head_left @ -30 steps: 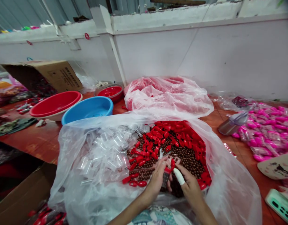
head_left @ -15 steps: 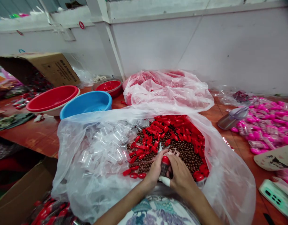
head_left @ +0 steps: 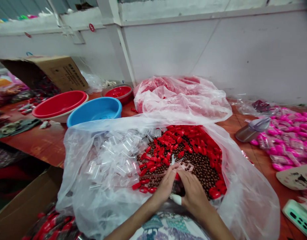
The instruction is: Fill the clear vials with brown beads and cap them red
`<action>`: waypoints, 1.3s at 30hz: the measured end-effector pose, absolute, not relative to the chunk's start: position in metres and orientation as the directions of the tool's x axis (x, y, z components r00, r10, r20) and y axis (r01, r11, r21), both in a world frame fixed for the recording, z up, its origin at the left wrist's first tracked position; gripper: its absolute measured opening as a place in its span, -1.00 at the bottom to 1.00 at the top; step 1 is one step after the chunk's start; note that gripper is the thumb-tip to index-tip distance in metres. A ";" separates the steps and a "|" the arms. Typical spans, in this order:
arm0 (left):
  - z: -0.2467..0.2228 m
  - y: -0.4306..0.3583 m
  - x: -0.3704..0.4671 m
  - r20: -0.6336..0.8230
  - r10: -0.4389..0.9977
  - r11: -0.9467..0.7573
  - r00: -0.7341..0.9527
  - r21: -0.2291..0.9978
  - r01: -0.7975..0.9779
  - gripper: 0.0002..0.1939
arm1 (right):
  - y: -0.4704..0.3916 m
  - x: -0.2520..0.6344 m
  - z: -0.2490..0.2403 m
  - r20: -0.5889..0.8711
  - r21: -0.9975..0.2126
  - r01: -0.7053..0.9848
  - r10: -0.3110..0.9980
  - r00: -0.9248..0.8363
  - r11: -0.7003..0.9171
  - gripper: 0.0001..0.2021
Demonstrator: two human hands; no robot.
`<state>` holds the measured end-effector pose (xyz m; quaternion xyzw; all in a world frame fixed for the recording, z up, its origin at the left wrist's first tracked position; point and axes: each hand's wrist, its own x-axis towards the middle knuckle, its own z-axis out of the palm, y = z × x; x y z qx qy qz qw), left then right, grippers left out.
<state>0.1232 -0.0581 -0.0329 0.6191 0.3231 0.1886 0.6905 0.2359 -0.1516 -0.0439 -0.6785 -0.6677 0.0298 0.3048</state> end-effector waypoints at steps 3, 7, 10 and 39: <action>-0.025 -0.037 0.112 -0.090 0.683 -0.162 0.725 0.949 0.270 -0.62 | -0.156 0.245 -0.044 0.279 -0.472 0.881 0.944 0.174 -0.023 -0.37; -0.023 0.018 0.086 0.133 0.807 -0.504 0.576 0.664 0.552 -0.74 | -0.163 0.257 -0.045 0.076 -0.454 0.883 0.982 0.172 -0.120 -0.30; -0.027 0.059 0.070 0.121 0.827 -0.553 0.548 0.344 0.759 -0.70 | -0.162 0.260 -0.045 0.011 -0.461 0.881 0.992 0.123 -0.104 -0.38; -0.044 0.007 0.160 -0.158 0.686 -0.291 0.710 0.835 0.467 -0.68 | -0.134 0.303 -0.036 0.090 -0.451 0.833 0.911 0.401 -0.322 -0.62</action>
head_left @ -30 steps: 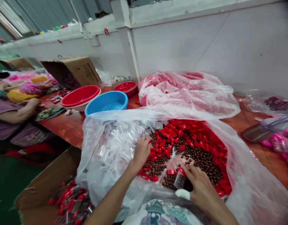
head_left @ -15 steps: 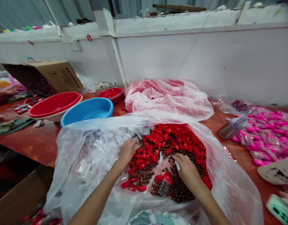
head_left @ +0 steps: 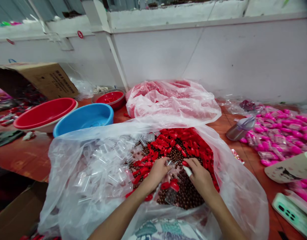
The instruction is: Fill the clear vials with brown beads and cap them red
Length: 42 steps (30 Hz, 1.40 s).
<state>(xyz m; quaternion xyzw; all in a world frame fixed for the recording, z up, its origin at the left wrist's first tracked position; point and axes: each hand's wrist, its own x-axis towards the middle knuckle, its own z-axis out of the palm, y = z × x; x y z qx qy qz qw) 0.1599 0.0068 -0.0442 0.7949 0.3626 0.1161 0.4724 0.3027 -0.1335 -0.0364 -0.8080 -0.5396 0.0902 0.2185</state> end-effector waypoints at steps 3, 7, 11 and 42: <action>-0.048 0.009 0.176 -0.221 0.710 -0.179 0.669 0.862 0.474 -0.74 | -0.163 0.297 -0.042 0.155 -0.642 0.701 0.842 0.516 -0.311 -0.67; -0.050 0.010 0.191 -0.232 0.726 -0.077 0.648 0.908 0.412 -0.85 | -0.185 0.287 -0.049 0.156 -0.766 0.585 0.804 0.574 -0.269 -0.68; -0.053 0.011 0.193 -0.261 0.711 -0.025 0.654 0.919 0.394 -0.87 | -0.192 0.284 -0.053 0.134 -0.816 0.516 0.781 0.610 -0.263 -0.70; -0.078 0.016 0.238 -0.307 0.668 0.379 0.678 0.924 0.046 -0.58 | -0.196 0.275 -0.061 0.119 -0.803 0.534 0.806 0.579 -0.265 -0.63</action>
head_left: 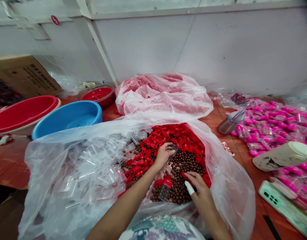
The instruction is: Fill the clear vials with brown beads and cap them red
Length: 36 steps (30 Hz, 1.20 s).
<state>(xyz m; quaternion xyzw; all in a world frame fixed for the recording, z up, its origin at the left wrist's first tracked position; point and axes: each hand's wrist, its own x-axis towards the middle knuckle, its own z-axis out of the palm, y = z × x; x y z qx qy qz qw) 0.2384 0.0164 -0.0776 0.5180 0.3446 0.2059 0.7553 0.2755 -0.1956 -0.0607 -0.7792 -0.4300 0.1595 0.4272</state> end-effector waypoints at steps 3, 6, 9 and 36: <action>-0.079 0.017 0.238 -0.310 0.653 0.419 0.691 0.908 0.010 -0.54 | -0.196 0.276 -0.065 0.106 -0.795 0.537 0.807 0.580 -0.282 -0.57; -0.078 0.017 0.235 -0.312 0.629 0.466 0.712 0.884 -0.024 -0.50 | -0.198 0.277 -0.067 0.105 -0.769 0.562 0.807 0.581 -0.305 -0.48; -0.070 0.012 0.229 -0.321 0.606 0.507 0.728 0.861 -0.042 -0.48 | -0.199 0.279 -0.063 0.098 -0.750 0.578 0.811 0.577 -0.320 -0.47; -0.023 -0.037 0.136 -0.349 0.460 0.595 0.816 0.803 0.008 -0.49 | -0.161 0.278 -0.030 -0.279 -0.948 -0.296 0.761 0.585 -0.120 -0.56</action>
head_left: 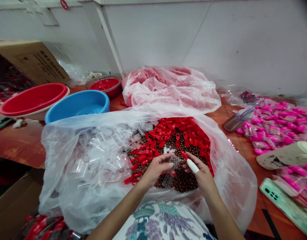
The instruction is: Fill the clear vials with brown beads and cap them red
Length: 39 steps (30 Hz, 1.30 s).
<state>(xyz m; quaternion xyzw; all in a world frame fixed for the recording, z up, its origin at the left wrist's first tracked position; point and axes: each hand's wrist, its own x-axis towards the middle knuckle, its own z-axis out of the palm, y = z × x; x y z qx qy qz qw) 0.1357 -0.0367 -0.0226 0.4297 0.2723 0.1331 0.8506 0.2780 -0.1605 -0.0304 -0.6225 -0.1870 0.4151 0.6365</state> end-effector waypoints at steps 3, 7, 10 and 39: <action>-0.021 -0.037 0.133 -0.359 0.445 0.618 0.821 0.786 0.009 -0.49 | -0.160 0.275 -0.027 -0.350 -0.872 -0.487 0.755 0.555 -0.046 -0.54; -0.014 -0.037 0.130 -0.355 0.401 0.646 0.845 0.763 0.014 -0.48 | -0.160 0.272 -0.021 -0.372 -0.784 -0.620 0.786 0.494 0.020 -0.53; -0.011 -0.038 0.130 -0.354 0.403 0.625 0.844 0.780 0.029 -0.50 | -0.160 0.275 -0.021 -0.363 -0.759 -0.650 0.804 0.471 0.038 -0.54; -0.033 -0.056 0.129 -0.324 0.469 0.498 0.822 0.865 0.057 -0.56 | -0.169 0.270 -0.038 -0.171 -0.979 -0.193 0.795 0.582 -0.070 -0.71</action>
